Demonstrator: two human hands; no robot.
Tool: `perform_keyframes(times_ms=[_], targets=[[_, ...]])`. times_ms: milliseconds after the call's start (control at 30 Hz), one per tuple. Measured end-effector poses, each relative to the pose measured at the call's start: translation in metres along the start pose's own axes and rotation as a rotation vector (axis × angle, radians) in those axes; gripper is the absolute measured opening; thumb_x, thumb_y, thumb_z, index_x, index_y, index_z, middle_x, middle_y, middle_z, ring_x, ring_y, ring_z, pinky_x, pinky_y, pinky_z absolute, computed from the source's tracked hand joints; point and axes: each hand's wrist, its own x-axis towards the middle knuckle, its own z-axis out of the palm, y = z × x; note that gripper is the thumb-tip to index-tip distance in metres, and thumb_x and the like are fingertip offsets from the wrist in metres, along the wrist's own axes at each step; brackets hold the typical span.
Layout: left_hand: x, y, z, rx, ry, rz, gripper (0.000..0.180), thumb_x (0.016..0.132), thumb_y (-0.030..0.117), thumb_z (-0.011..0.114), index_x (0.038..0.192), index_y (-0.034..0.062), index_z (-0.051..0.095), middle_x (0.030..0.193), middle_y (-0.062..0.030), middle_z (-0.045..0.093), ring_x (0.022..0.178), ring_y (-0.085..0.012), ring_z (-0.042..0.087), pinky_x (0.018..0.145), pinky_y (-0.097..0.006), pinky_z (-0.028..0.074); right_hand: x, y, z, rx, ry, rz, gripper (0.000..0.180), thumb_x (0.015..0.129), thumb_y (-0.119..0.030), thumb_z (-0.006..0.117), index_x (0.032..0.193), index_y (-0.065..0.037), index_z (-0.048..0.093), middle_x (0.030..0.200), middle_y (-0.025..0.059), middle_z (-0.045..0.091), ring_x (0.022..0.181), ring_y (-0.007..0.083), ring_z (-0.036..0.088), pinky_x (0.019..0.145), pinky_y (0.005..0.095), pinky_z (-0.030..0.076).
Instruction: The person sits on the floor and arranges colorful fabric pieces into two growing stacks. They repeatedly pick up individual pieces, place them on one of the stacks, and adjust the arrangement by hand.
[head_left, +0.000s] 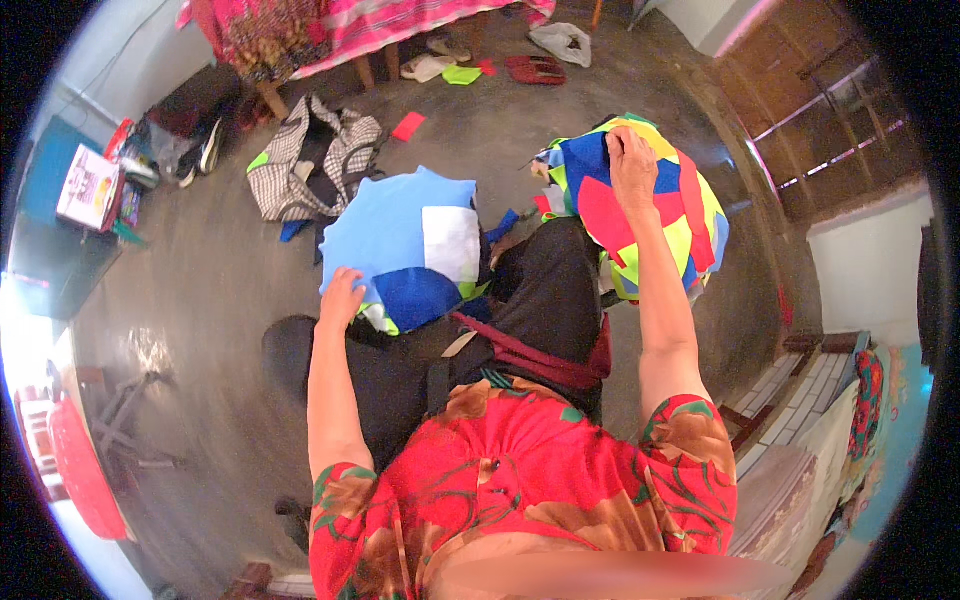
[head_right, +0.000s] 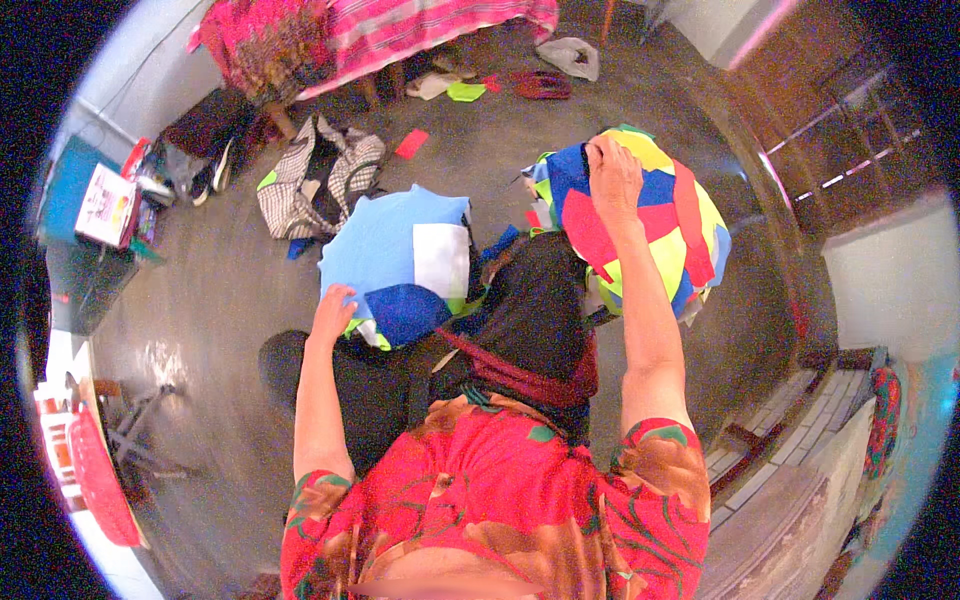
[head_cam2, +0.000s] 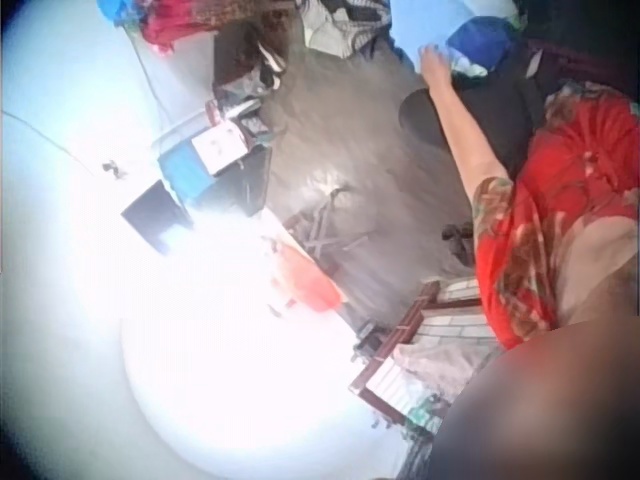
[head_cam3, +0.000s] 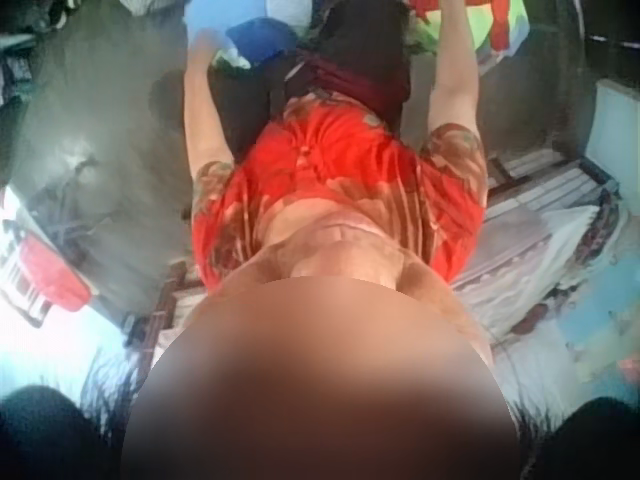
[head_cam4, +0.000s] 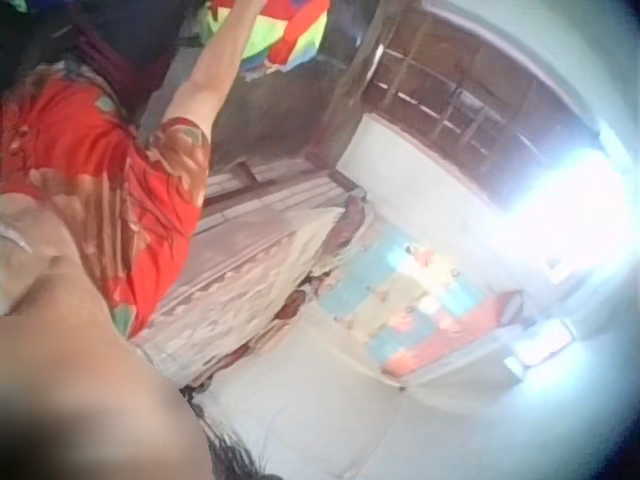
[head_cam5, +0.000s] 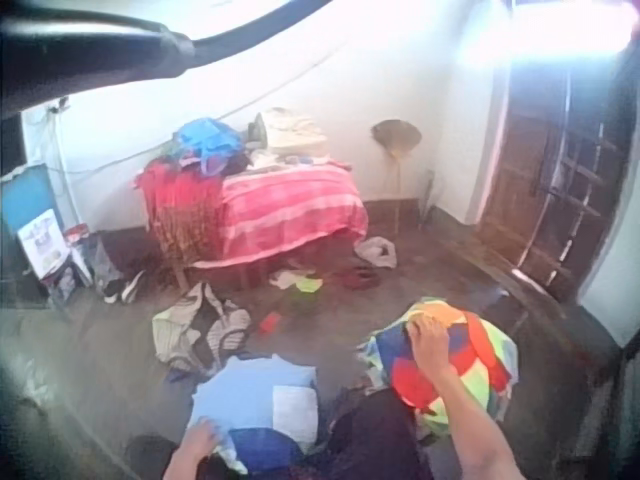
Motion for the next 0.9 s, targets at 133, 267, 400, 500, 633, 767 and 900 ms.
perform_keyframes(times_ms=[133, 267, 400, 500, 633, 767, 900], targets=[[0.002, 0.007, -0.008, -0.030, 0.133, -0.051, 0.022, 0.077, 0.016, 0.060, 0.098, 0.0095, 0.059, 0.100, -0.0124, 0.055, 0.094, -0.0326, 0.055, 0.079, -0.041, 0.045, -0.007, -0.074, 0.014, 0.465, -0.211, 0.097, 0.014, 0.089, -0.020, 0.051, 0.089, -0.006, 0.051, 0.072, 0.0179, 0.056, 0.067, 0.0358, 0.057, 0.057, 0.0392, 0.044], [0.006, 0.013, -0.018, -0.376, 0.100, -0.075, 0.028, 0.079, 0.024, 0.061, 0.102, 0.0082, 0.061, 0.099, -0.0120, 0.061, 0.082, -0.0222, 0.062, 0.074, -0.033, 0.048, -0.042, -0.145, 0.043, 0.624, -0.532, 0.025, 0.019, 0.089, -0.024, 0.052, 0.088, -0.005, 0.053, 0.073, 0.0186, 0.057, 0.070, 0.0358, 0.059, 0.060, 0.0401, 0.045], [0.006, 0.036, -0.045, -0.928, -0.116, -0.268, 0.045, 0.083, 0.040, 0.056, 0.112, 0.0055, 0.056, 0.107, -0.0086, 0.059, 0.092, -0.0189, 0.059, 0.078, -0.031, 0.046, -0.071, -0.210, 0.065, 0.613, -0.695, 0.004, 0.022, 0.087, -0.028, 0.053, 0.089, -0.006, 0.054, 0.076, 0.0196, 0.060, 0.077, 0.0379, 0.060, 0.062, 0.0429, 0.046], [0.003, 0.034, -0.052, -1.154, -0.164, -0.316, 0.054, 0.083, 0.051, 0.052, 0.114, 0.0072, 0.055, 0.110, -0.0089, 0.057, 0.094, -0.0186, 0.057, 0.079, -0.029, 0.044, -0.090, -0.250, 0.078, 0.747, -0.716, -0.018, 0.018, 0.087, -0.025, 0.054, 0.088, -0.007, 0.055, 0.074, 0.0169, 0.061, 0.068, 0.0301, 0.061, 0.059, 0.0379, 0.046], [0.003, 0.030, -0.055, -1.302, -0.194, -0.379, 0.063, 0.081, 0.061, 0.047, 0.116, 0.0089, 0.054, 0.109, -0.0065, 0.057, 0.092, -0.0167, 0.056, 0.081, -0.031, 0.042, -0.109, -0.283, 0.096, 1.217, -0.952, 0.159, 0.020, 0.091, -0.024, 0.053, 0.086, -0.004, 0.055, 0.072, -0.0084, 0.044, 0.067, 0.0020, 0.037, 0.058, 0.0185, 0.033], [0.001, 0.020, -0.058, -1.553, -0.145, -0.403, 0.059, 0.079, 0.061, 0.051, 0.107, 0.0101, 0.059, 0.095, -0.0047, 0.061, 0.085, -0.0138, 0.057, 0.077, -0.030, 0.044, -0.108, -0.304, 0.097, 1.459, -1.072, 0.362, 0.019, 0.090, -0.024, 0.054, 0.087, -0.005, 0.056, 0.072, -0.0054, 0.048, 0.066, 0.0032, 0.040, 0.058, 0.0196, 0.035], [0.003, 0.012, -0.056, -1.273, 0.091, -0.500, 0.044, 0.081, 0.049, 0.057, 0.100, 0.0098, 0.060, 0.093, -0.0045, 0.061, 0.085, -0.0135, 0.057, 0.074, -0.029, 0.045, -0.136, -0.283, 0.152, 1.174, -1.065, 0.350, 0.022, 0.088, -0.024, 0.056, 0.097, -0.004, 0.055, 0.079, 0.0024, 0.057, 0.067, 0.0075, 0.047, 0.058, 0.0223, 0.040]])
